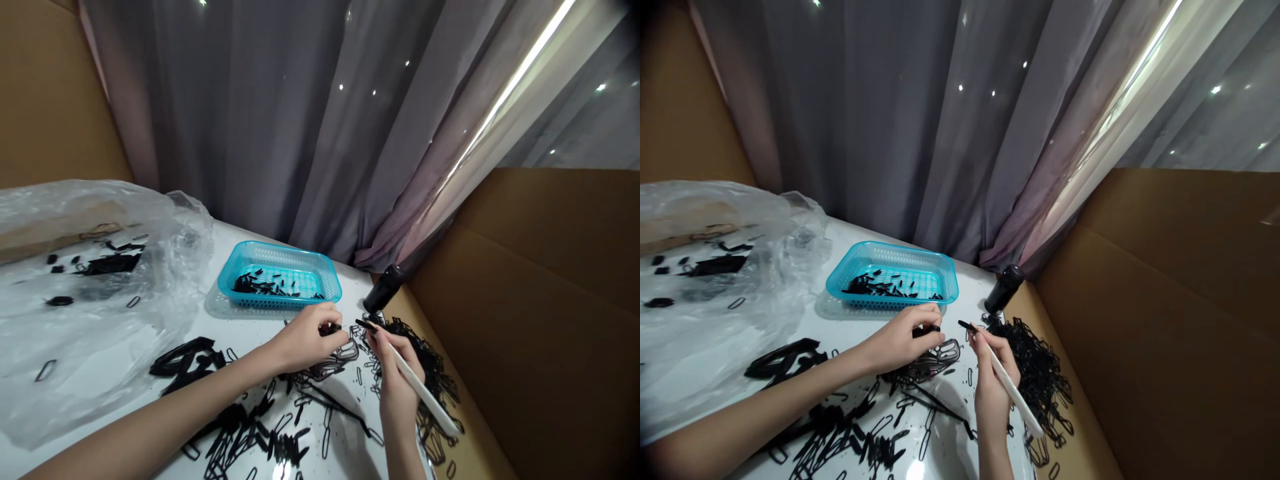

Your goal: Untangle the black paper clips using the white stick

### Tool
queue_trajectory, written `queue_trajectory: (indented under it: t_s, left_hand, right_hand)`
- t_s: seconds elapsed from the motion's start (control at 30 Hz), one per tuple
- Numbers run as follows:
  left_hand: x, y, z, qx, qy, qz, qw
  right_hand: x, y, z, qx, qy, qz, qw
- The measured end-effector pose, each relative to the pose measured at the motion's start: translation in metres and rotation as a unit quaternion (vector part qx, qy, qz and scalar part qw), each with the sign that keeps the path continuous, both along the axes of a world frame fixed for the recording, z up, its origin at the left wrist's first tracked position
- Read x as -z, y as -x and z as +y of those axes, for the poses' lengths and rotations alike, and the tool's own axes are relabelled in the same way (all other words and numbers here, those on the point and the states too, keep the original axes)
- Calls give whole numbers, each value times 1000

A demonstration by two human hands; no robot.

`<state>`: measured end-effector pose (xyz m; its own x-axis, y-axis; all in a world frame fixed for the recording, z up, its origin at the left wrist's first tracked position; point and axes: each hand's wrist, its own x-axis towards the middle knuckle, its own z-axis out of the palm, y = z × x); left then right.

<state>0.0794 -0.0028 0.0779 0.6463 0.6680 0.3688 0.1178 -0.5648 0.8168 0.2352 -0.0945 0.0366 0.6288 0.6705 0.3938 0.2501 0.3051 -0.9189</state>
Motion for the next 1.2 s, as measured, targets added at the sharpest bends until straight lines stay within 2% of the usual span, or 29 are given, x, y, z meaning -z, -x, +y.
queue_trajectory:
  t_s: [0.13, 0.23, 0.3, 0.37, 0.43, 0.53, 0.6, 0.93, 1.07, 1.2]
  left_hand:
    - [0, 0, 3, 6, 71, -67, 995]
    - [1, 1, 4, -2, 135, -69, 988]
    - [2, 1, 3, 13, 154, -67, 986]
    - [2, 1, 0, 42, 157, -50, 985]
    - [2, 0, -4, 76, 164, -24, 983]
    - [4, -2, -9, 124, 190, -18, 974]
    - [5, -4, -10, 131, 202, -39, 970]
    - [5, -6, -10, 145, 195, -77, 967]
    - [6, -4, -12, 111, 181, -46, 976]
    - [6, -3, -14, 85, 133, -39, 987]
  right_hand:
    - [4, -2, 4, -60, -19, 81, 995]
    - [5, -2, 3, -71, -29, 81, 994]
    - [3, 0, 0, -49, -31, 27, 998]
    - [3, 3, -3, 2, -44, -73, 996]
    - [4, 7, -6, 43, -83, -194, 977]
    - [8, 11, -8, 29, -149, -323, 934]
    - [9, 13, -8, 5, -164, -349, 922]
    - [-5, 21, -8, 25, -127, -264, 956]
    - [-3, 27, -9, 48, -97, -250, 962]
    - [-3, 32, -11, 76, -80, -251, 962]
